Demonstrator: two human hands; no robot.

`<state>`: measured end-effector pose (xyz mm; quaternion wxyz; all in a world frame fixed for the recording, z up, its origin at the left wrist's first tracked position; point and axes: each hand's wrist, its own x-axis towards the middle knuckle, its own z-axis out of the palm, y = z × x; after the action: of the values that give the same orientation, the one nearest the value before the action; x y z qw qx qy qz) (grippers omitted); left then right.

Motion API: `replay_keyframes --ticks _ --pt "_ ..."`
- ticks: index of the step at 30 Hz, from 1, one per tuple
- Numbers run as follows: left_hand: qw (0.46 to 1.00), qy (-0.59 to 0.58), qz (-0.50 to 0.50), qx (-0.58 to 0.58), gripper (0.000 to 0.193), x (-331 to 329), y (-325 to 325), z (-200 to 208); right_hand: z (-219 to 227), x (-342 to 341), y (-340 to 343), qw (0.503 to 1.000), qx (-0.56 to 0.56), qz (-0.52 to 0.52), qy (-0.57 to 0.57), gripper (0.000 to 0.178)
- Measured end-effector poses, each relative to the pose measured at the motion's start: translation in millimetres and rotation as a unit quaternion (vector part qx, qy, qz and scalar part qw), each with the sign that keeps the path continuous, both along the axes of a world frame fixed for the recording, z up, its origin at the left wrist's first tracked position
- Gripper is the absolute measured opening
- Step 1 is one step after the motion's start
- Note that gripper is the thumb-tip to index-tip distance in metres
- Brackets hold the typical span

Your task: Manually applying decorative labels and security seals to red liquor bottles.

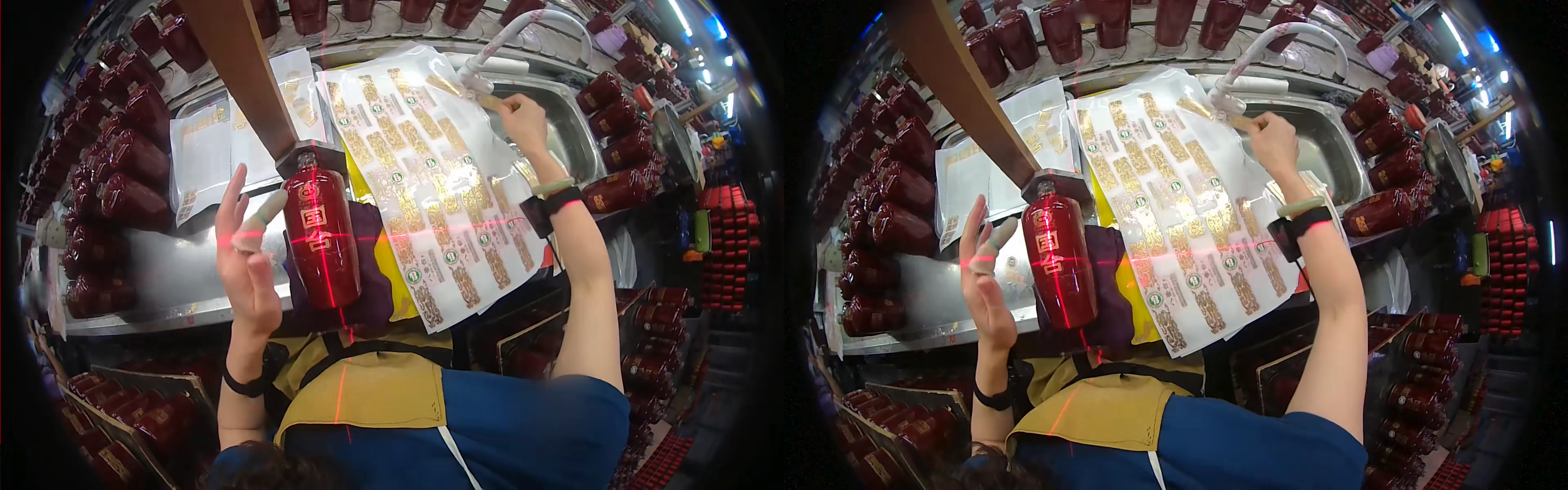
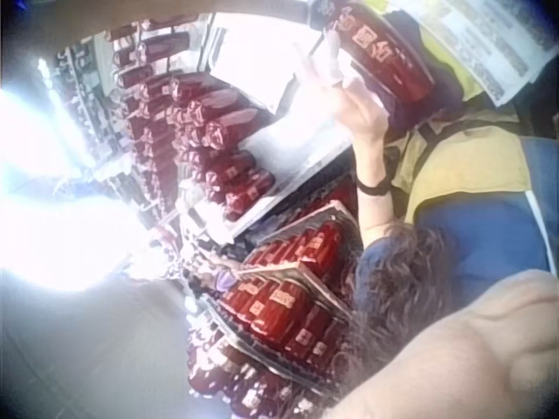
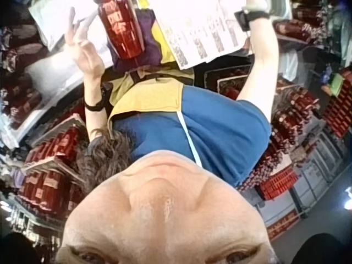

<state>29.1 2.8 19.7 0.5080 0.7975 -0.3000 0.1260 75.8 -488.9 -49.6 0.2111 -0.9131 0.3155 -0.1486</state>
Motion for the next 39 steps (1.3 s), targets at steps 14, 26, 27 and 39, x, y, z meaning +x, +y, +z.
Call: replay_keyframes --ticks 14,26,27,39 --pt "0.999 -0.002 -0.039 0.002 0.038 22.4 -88.0 41.4 166.7 -72.4 217.8 0.802 -0.231 0.517 -0.188 0.027" --pt "0.953 0.115 -0.034 -0.279 0.030 -13.6 -15.7 35.7 99.4 -84.0 238.1 0.821 0.285 0.494 -0.022 0.019" --pt "0.951 0.134 -0.029 -0.276 0.030 -18.5 -5.3 29.3 104.6 -88.6 236.5 0.812 0.298 0.502 -0.012 0.017" --pt "0.873 0.383 0.038 -0.298 0.012 -53.9 21.6 -37.7 79.1 -121.3 260.3 0.869 0.300 0.390 0.043 0.017"
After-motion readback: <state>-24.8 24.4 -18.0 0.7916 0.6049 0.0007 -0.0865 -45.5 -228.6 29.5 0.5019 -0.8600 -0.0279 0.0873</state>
